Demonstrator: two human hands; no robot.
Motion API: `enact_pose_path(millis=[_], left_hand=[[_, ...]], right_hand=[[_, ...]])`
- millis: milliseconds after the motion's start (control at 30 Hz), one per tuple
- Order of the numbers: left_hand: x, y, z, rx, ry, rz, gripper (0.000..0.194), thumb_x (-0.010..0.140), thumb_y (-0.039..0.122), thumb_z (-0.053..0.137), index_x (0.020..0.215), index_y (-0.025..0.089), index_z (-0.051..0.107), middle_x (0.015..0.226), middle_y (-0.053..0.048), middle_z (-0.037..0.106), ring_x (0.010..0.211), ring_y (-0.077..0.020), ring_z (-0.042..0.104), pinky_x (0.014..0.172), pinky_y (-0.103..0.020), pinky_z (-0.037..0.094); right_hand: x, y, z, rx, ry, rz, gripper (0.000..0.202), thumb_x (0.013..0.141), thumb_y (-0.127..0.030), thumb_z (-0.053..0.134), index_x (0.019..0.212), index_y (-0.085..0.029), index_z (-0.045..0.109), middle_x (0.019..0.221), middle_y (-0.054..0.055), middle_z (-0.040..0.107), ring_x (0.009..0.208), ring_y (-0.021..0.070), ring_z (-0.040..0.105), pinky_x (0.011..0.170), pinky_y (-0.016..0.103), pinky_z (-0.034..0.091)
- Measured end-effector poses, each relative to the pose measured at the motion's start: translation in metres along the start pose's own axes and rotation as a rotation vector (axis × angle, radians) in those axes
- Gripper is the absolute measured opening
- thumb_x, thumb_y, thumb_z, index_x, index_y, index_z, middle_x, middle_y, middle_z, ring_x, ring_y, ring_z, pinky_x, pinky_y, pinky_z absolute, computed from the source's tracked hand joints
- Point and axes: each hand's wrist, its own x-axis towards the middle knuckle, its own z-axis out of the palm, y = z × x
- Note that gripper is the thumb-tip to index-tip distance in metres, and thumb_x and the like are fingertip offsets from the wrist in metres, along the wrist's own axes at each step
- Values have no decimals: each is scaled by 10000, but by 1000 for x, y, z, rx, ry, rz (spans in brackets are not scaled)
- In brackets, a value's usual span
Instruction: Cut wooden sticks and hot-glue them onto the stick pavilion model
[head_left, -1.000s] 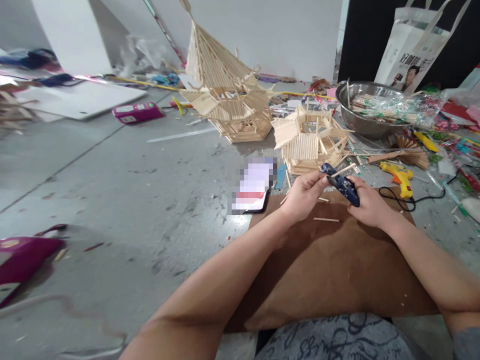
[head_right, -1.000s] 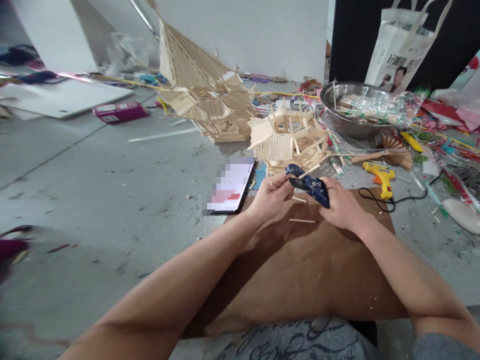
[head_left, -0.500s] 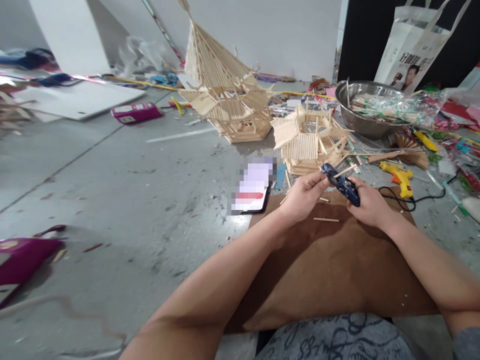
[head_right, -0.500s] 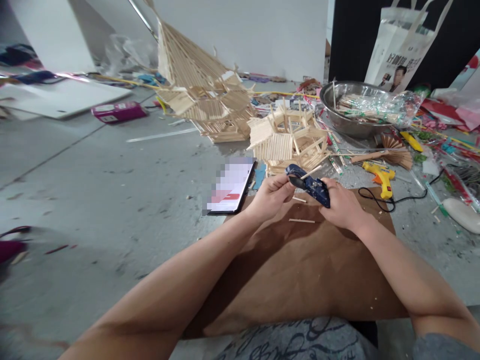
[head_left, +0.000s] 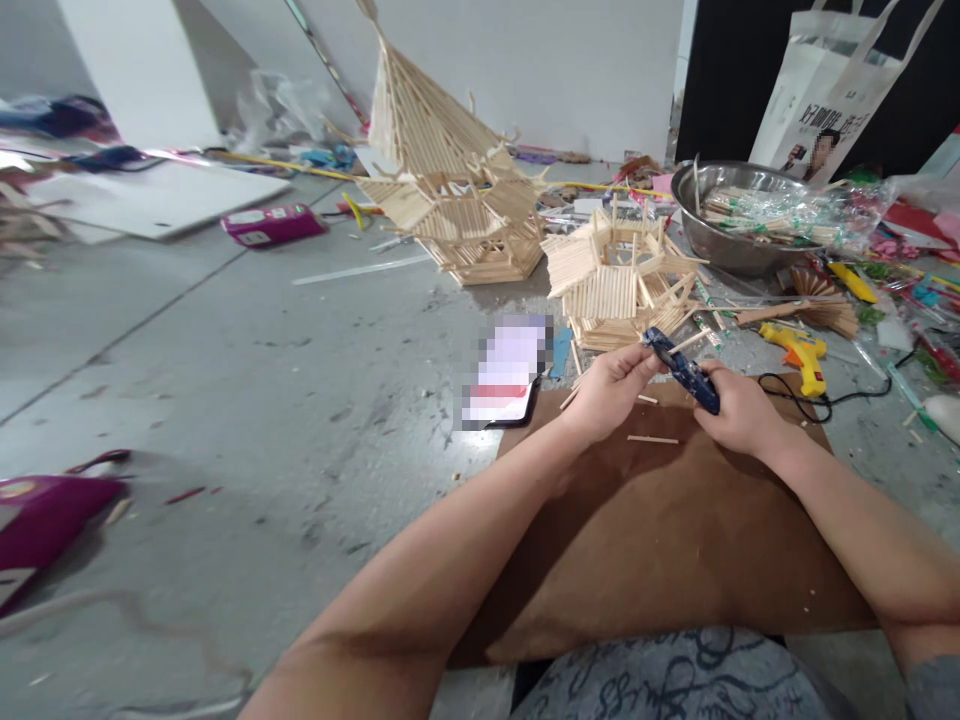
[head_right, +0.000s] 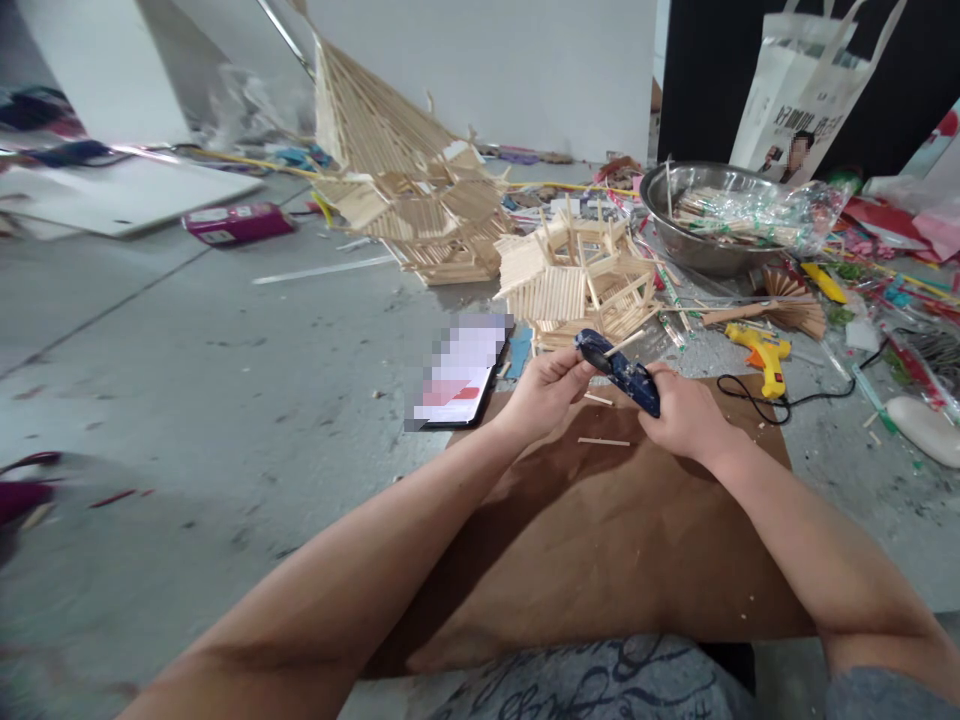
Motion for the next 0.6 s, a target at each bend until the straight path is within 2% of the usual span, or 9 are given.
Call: enact_pose_path(millis=[200, 333, 467, 600], left_hand=[[-3, 1, 3, 305, 121, 106, 250, 839, 331, 438, 805, 142, 599, 670, -9, 594, 619, -111, 524, 616, -221, 404], [-6, 0, 3, 454, 177, 143, 194, 841, 279, 425, 798, 158, 570, 633, -4, 561, 570, -106, 490, 560, -212, 366], [-6, -2, 1, 428, 162, 156, 246, 847, 319, 416, 712, 160, 547, 558, 17, 472, 512, -89, 423, 518, -209, 328], [-4, -1, -1, 271, 121, 155, 303, 831, 410, 443, 726, 157, 572, 571, 20, 488, 545, -93, 435, 555, -221, 367]], right_hand=[[1, -6, -2, 29, -20, 68, 326, 708, -257, 473, 1012, -143, 505, 871, 123, 643, 816, 274, 613, 718, 369, 452], [1, -11, -4, 36, -31, 109, 340, 721, -277, 476, 1035, -148, 496, 895, 128, 639, 825, 282, 612, 721, 379, 450], [0, -12, -6, 86, -32, 77, 433, 710, -266, 485, 1123, -142, 449, 1022, 149, 607, 908, 293, 596, 775, 407, 447], [0, -5, -4, 125, -5, -11, 479, 676, -221, 495, 1146, -153, 428, 1128, 150, 566, 1002, 287, 557, 849, 424, 420]])
